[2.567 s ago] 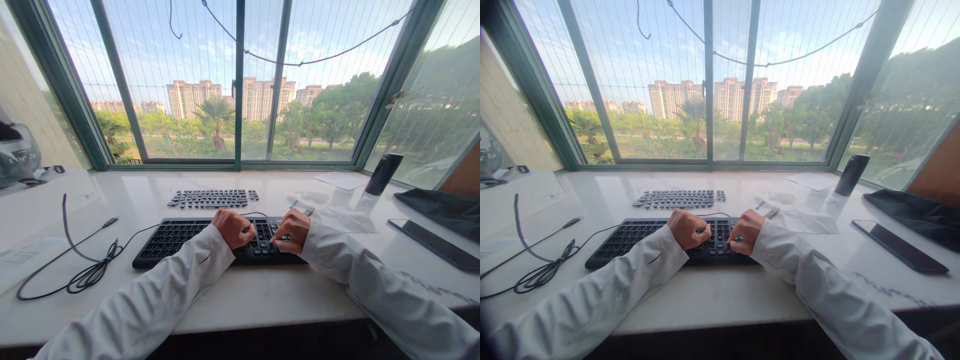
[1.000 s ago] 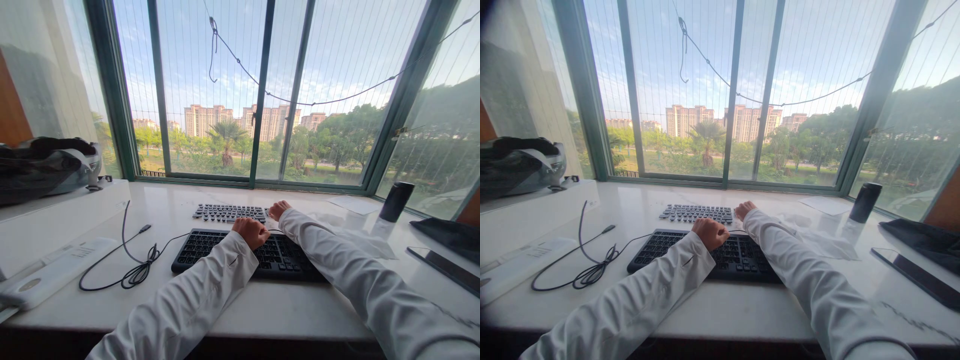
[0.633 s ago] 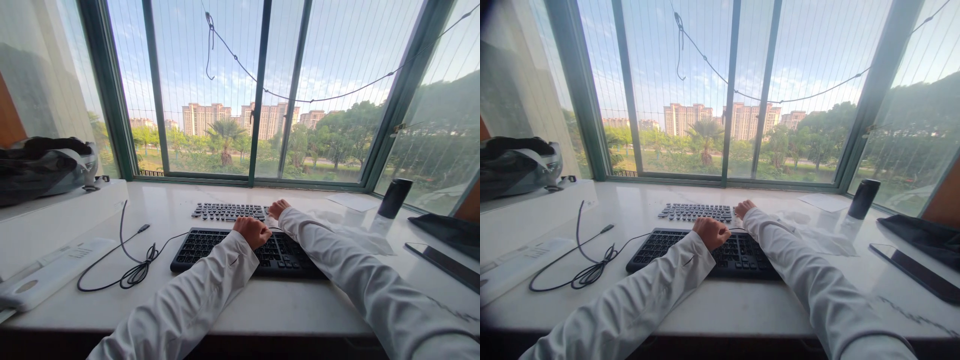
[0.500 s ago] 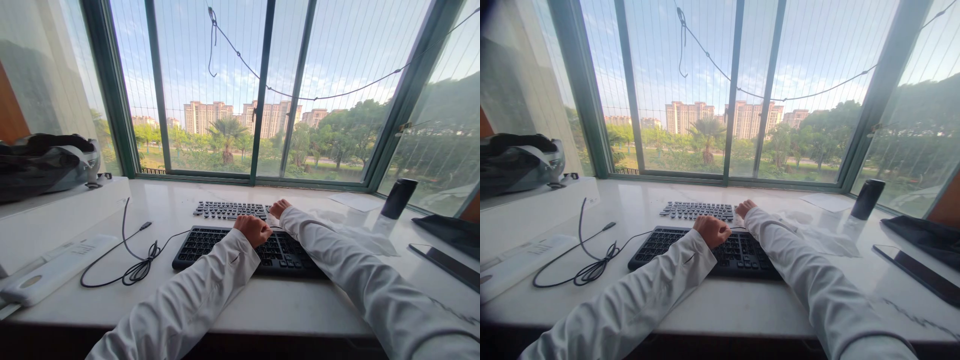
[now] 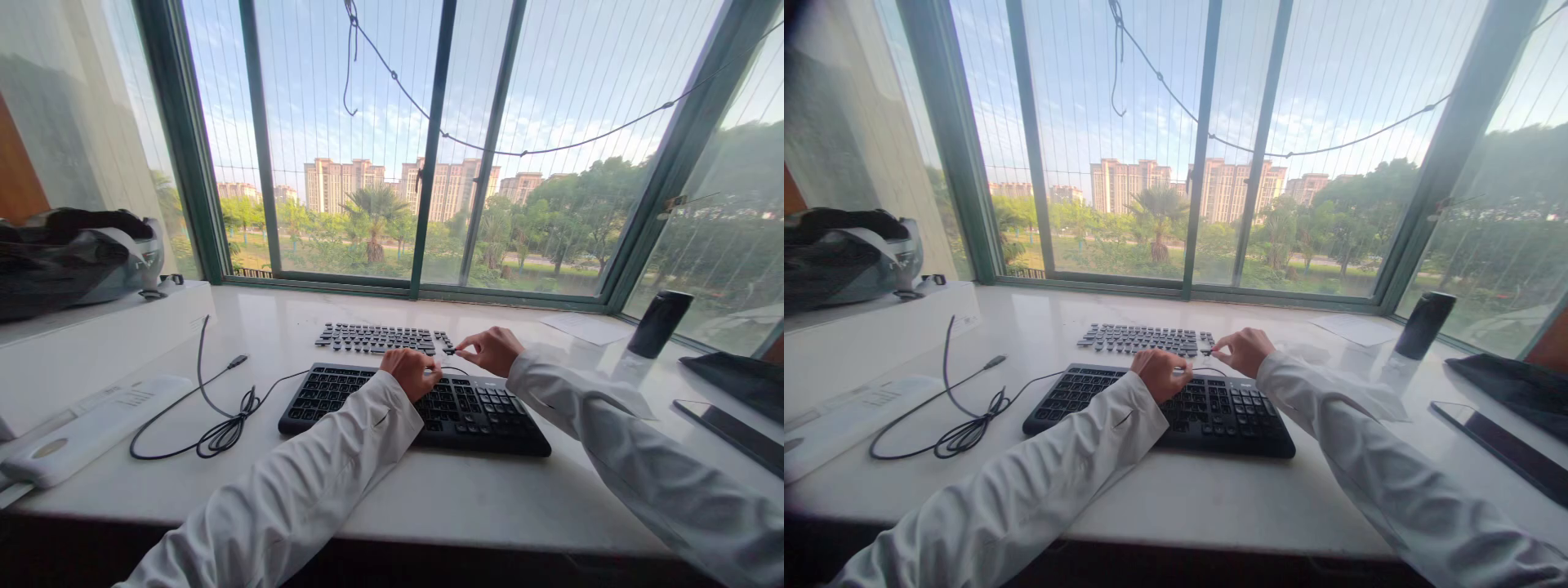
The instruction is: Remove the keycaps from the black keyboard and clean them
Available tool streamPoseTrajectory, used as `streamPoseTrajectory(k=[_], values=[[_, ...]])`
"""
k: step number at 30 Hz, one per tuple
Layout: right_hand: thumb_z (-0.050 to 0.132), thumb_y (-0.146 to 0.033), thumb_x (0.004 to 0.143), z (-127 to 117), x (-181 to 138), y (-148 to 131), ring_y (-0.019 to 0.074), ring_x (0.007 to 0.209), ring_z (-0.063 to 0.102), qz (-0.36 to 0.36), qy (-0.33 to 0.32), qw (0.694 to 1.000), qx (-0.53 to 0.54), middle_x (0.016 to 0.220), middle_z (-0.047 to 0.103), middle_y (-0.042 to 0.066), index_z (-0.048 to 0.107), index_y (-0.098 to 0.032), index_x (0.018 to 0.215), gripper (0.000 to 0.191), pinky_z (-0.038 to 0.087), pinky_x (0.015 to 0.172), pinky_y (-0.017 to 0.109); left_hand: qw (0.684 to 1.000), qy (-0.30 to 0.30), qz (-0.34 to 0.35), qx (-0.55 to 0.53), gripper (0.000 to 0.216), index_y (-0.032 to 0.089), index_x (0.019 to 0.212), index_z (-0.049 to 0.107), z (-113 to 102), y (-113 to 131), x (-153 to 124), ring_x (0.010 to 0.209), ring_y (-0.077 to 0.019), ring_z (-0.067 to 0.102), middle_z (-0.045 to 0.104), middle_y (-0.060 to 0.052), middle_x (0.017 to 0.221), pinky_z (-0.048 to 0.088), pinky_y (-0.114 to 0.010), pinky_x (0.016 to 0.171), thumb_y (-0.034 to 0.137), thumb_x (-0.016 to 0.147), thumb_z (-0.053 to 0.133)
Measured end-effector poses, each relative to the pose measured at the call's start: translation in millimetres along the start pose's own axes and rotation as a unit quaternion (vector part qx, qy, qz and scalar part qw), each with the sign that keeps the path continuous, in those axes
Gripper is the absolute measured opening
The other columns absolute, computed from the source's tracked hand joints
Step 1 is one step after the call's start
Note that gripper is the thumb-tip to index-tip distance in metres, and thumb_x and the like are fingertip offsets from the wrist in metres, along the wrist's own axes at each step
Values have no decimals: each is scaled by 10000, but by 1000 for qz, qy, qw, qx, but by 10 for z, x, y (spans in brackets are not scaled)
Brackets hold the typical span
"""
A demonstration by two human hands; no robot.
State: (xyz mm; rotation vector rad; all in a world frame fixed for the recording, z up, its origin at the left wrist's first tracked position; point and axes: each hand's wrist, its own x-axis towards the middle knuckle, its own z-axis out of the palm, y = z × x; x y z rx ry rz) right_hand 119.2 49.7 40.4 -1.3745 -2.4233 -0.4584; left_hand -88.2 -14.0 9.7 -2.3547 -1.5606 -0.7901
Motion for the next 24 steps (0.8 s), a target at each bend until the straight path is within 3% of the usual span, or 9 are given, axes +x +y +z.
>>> streamPoseTrajectory(k=[5, 11, 16, 24], values=[[555, -479, 776, 169, -248, -72, 66, 421, 474, -8, 40, 991, 131, 428, 535, -40, 743, -263, 864, 299, 303, 517, 205, 1000, -12, 8, -12, 334, 358, 1077, 647, 67, 6, 1, 884, -202, 660, 710, -7, 987, 470, -288, 723, 492, 824, 475], [602, -482, 744, 253, -358, -78, 50, 397, 385, -18, 57, 970, 236, 395, 448, -56, 747, -236, 822, 296, 266, 479, 200, 999, -19, 28, -30, 257, 405, 1038, 659, 91, 24, -15, 882, -169, 668, 712, 25, 971, 467, -245, 703, 447, 831, 512], [643, -538, 694, 177, -376, -62, 43, 408, 257, -30, 33, 926, 374, 391, 338, -74, 740, -170, 780, 390, 215, 439, 204, 997, 26, 55, -48, 227, 378, 987, 687, 115, 21, -31, 871, -145, 672, 713, 56, 958, 475, -223, 721, 411, 839, 517], [699, -527, 632, 204, -347, -28, 47, 431, 329, -45, -78, 872, 480, 447, 427, -67, 692, -138, 1001, 536, 231, 423, 189, 981, 115, 148, -56, 197, 351, 951, 705, 111, 62, -53, 701, -96, 682, 730, 73, 843, 469, -167, 592, 361, 839, 543]])
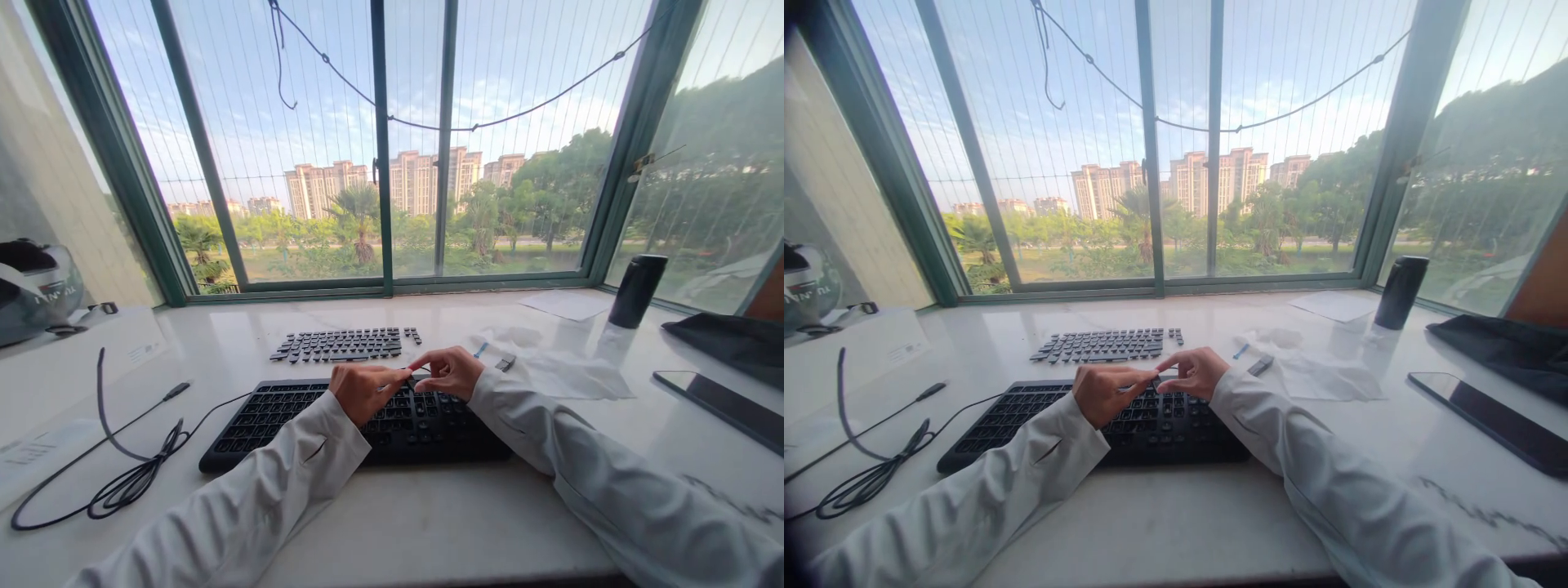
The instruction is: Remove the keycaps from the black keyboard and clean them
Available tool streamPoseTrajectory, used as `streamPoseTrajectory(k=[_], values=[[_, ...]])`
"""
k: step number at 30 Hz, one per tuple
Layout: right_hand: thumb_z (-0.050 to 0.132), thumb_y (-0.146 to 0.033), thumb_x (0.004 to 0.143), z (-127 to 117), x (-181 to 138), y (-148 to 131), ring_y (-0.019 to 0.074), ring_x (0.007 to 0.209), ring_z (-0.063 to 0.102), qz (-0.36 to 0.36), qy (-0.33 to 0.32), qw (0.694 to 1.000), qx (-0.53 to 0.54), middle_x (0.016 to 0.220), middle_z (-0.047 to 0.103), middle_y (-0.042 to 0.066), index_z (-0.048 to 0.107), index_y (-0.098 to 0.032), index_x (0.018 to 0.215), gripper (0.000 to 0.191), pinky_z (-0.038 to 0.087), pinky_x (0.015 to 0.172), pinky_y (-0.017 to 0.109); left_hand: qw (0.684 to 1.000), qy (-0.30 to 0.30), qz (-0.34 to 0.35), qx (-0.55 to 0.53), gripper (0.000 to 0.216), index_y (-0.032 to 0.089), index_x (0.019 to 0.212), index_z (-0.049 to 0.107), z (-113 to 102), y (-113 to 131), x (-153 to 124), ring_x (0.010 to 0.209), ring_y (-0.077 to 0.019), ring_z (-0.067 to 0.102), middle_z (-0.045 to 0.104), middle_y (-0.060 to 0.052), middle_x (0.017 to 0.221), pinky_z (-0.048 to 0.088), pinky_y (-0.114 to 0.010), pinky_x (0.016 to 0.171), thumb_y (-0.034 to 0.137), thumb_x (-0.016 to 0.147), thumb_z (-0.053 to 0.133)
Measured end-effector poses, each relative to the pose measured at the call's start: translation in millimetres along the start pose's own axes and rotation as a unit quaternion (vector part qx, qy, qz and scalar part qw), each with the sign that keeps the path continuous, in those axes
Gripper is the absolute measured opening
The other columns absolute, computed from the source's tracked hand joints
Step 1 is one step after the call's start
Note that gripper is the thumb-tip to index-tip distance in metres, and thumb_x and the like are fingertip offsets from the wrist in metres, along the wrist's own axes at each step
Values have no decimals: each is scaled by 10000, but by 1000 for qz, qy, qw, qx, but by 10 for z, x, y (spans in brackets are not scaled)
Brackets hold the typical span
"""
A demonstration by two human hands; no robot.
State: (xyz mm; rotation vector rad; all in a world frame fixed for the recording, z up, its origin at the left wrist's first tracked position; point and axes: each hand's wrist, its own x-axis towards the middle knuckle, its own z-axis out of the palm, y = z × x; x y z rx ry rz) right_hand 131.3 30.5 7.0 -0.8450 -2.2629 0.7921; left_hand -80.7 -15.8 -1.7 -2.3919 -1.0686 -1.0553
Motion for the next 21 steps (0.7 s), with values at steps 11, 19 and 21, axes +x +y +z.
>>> streamPoseTrajectory(k=[11, 19, 21], values=[[701, -547, 617, -8, -51, -56, 75, 332, 419, 57, -51, 997, 25, 379, 514, -32, 703, -147, 1023, 570, 287, 366, 193, 1000, 13, 28, -2, 167, 351, 920, 712, 13, -14, -24, 744, -103, 689, 719, 93, 880, 486, -167, 571, 356, 812, 585], [707, -535, 619, 12, -52, -100, 39, 368, 281, -4, 27, 999, -41, 355, 414, -64, 722, -132, 961, 529, 196, 397, 203, 999, 38, 11, -29, 171, 342, 771, 730, -17, -18, -13, 802, -79, 681, 705, 121, 916, 490, -142, 598, 357, 825, 569], [710, -537, 609, -3, -46, -95, 38, 386, 264, -10, 22, 999, -49, 369, 389, -74, 726, -131, 937, 522, 186, 403, 204, 999, 33, 4, -33, 190, 334, 747, 732, -20, -18, -13, 804, -78, 681, 705, 117, 927, 488, -142, 607, 374, 827, 565]])
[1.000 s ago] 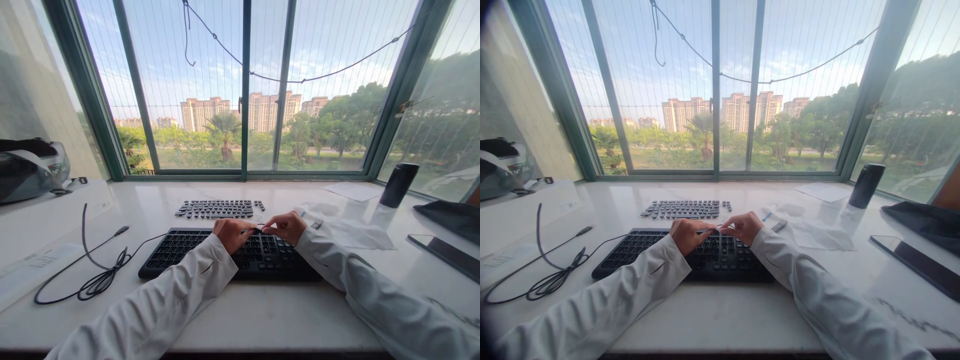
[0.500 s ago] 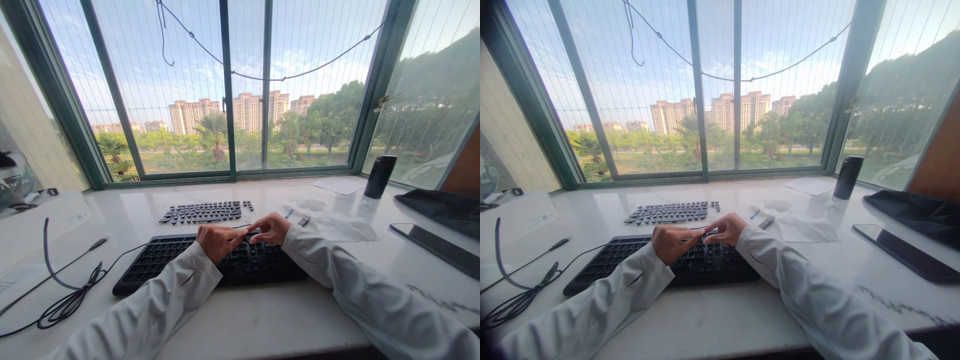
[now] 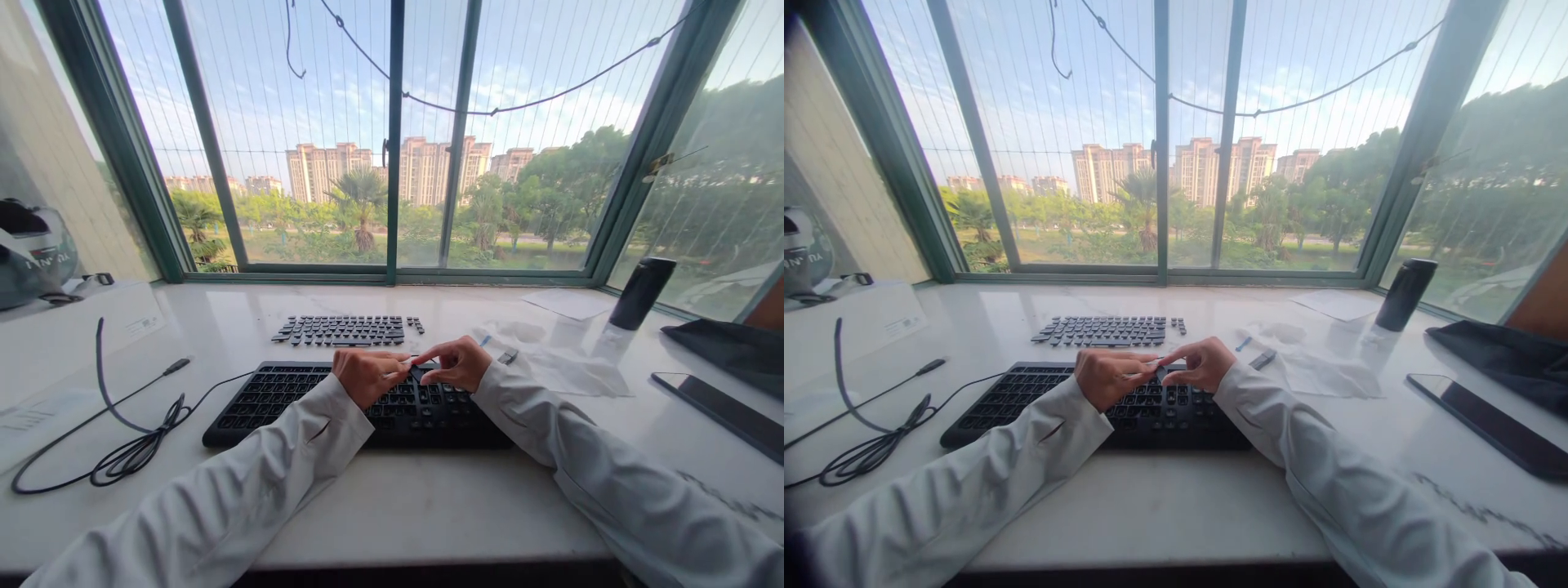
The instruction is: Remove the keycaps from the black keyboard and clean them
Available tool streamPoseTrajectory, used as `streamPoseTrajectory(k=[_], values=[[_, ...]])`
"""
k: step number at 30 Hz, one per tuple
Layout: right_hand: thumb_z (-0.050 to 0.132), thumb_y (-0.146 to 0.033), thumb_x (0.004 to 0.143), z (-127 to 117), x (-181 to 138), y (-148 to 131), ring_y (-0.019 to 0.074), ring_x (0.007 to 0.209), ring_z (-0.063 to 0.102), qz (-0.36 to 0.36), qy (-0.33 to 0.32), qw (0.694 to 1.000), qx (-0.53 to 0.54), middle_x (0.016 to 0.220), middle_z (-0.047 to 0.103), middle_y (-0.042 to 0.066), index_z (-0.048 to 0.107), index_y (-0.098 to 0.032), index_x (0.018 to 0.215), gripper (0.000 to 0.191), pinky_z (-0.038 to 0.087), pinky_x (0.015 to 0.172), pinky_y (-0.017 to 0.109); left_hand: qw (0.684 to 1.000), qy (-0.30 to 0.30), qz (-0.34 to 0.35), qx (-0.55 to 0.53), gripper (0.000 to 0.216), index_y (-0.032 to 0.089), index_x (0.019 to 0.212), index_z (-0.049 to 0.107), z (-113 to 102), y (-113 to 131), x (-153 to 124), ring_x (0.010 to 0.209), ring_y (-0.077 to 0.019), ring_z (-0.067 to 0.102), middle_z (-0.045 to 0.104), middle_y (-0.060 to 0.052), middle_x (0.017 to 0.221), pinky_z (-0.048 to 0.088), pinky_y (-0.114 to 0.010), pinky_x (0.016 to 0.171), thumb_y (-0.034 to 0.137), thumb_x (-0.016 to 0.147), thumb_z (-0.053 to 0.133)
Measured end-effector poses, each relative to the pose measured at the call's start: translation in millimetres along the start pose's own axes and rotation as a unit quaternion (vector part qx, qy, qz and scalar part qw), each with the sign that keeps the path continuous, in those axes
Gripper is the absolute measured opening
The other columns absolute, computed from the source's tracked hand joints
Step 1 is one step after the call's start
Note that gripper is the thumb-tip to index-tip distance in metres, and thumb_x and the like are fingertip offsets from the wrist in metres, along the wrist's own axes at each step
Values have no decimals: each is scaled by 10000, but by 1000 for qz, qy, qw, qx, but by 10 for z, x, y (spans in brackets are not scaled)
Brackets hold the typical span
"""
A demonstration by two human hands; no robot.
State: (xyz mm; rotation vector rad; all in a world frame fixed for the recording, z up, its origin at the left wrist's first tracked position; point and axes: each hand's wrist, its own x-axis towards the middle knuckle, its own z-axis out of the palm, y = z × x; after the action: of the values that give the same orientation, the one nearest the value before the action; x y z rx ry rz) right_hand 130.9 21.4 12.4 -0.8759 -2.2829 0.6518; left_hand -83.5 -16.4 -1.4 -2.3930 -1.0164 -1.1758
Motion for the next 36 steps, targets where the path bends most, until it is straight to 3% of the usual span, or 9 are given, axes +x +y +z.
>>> streamPoseTrajectory(k=[10, 16, 20, 36], values=[[676, -517, 665, -54, -18, -44, 45, 412, 296, -33, -46, 997, -60, 409, 440, -76, 689, -149, 1006, 503, 241, 451, 199, 999, -35, 6, -4, 266, 323, 767, 737, -64, 37, 29, 825, -79, 675, 713, 84, 942, 487, -144, 639, 396, 864, 500], [664, -544, 655, -92, -3, -49, 53, 402, 352, 29, -103, 991, -77, 409, 451, -67, 698, -139, 967, 512, 243, 444, 202, 998, -57, -21, -9, 232, 336, 850, 731, 11, -12, 14, 837, -97, 674, 714, 70, 948, 474, -157, 642, 444, 839, 526], [670, -572, 628, -63, -1, -15, 60, 413, 402, 68, -125, 984, -110, 422, 488, -51, 717, -157, 911, 506, 256, 455, 207, 997, -73, -36, 7, 183, 351, 806, 728, 34, -52, 12, 815, -98, 676, 717, 93, 924, 451, -166, 605, 435, 812, 566], [687, -600, 586, 6, -26, 29, 64, 409, 405, 77, -119, 984, -110, 416, 483, -60, 679, -147, 865, 533, 285, 471, 206, 992, -109, -54, 27, 199, 337, 813, 725, 34, -16, 17, 749, -114, 667, 728, 69, 873, 392, -196, 558, 410, 827, 541]])
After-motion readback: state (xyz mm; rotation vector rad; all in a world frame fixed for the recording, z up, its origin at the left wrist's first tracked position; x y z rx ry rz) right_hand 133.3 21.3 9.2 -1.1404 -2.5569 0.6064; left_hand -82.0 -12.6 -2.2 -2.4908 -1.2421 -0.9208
